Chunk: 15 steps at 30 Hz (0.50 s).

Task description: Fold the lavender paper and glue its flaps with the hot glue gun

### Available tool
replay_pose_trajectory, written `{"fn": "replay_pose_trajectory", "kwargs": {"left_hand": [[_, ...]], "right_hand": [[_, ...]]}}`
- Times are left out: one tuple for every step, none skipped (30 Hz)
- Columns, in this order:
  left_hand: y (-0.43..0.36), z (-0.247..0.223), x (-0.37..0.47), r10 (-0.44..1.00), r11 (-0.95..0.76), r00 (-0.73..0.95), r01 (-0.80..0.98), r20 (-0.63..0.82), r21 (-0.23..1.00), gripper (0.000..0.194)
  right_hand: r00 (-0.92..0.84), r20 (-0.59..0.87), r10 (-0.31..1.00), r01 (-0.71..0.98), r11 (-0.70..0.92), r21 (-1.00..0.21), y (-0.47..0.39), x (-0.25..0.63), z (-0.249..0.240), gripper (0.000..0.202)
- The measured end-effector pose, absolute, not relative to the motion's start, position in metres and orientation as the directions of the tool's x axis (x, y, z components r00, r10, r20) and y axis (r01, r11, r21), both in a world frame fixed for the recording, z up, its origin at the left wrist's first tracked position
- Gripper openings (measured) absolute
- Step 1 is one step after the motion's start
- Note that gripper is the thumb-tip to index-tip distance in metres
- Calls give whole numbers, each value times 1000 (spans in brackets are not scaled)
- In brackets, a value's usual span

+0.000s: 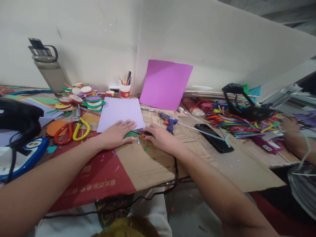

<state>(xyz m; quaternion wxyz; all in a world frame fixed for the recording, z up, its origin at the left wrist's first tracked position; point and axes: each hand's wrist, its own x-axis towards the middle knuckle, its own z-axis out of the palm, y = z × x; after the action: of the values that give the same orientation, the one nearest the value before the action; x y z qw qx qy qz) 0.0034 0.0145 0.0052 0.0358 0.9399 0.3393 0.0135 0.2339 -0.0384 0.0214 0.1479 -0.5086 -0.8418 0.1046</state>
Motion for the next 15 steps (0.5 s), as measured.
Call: {"fn": "replay_pose_trajectory", "kwargs": {"left_hand": [[15, 5, 3, 640, -766, 769, 638, 1, 79, 75], [15, 5, 3, 640, -766, 768, 638, 1, 81, 75], [16, 5, 3, 640, -766, 769, 637, 0, 84, 75], [16, 5, 3, 639, -766, 769, 637, -1, 86, 75], [16, 4, 3, 639, -766, 769, 637, -4, 89, 75], [17, 4, 4, 640, -765, 769, 637, -7, 92, 75], [16, 4, 5, 641, -763, 767, 639, -8, 96, 74], [16, 4, 6, 644, -761, 765, 641, -9, 101, 74], [15, 4, 8, 645, -759, 764, 642, -11, 107, 73], [15, 5, 9, 643, -760, 766, 640, -14, 114, 72], [14, 7, 9, 640, -762, 769, 636, -16, 122, 71], [15, 9, 8, 635, -764, 772, 631, -18, 131, 70], [16, 12, 6, 631, -767, 776, 627, -19, 139, 69], [17, 16, 3, 633, -764, 774, 629, -17, 145, 67], [20, 18, -2, 645, -754, 764, 640, -14, 145, 65]], "right_hand": [[-440, 141, 887, 827, 461, -320, -38, 232, 21, 28], [-445, 142, 884, 827, 466, -314, -38, 231, 21, 28], [-451, 146, 881, 825, 473, -309, -38, 229, 21, 28], [-456, 149, 877, 822, 480, -306, -37, 228, 21, 28], [-461, 150, 874, 819, 485, -307, -37, 227, 21, 28], [-464, 149, 873, 816, 487, -310, -37, 227, 22, 29], [-463, 147, 874, 816, 485, -316, -37, 227, 22, 28], [-459, 145, 877, 816, 480, -322, -37, 228, 22, 28], [-454, 147, 879, 816, 476, -327, -37, 229, 22, 28], [-449, 152, 880, 816, 473, -332, -37, 231, 22, 27], [-445, 157, 882, 815, 472, -337, -37, 233, 22, 27], [-442, 161, 882, 814, 470, -342, -36, 235, 21, 27], [-442, 164, 882, 812, 471, -345, -36, 237, 21, 27], [-445, 167, 880, 808, 474, -348, -36, 239, 20, 27], [-447, 173, 878, 805, 479, -351, -36, 240, 19, 27]]}}
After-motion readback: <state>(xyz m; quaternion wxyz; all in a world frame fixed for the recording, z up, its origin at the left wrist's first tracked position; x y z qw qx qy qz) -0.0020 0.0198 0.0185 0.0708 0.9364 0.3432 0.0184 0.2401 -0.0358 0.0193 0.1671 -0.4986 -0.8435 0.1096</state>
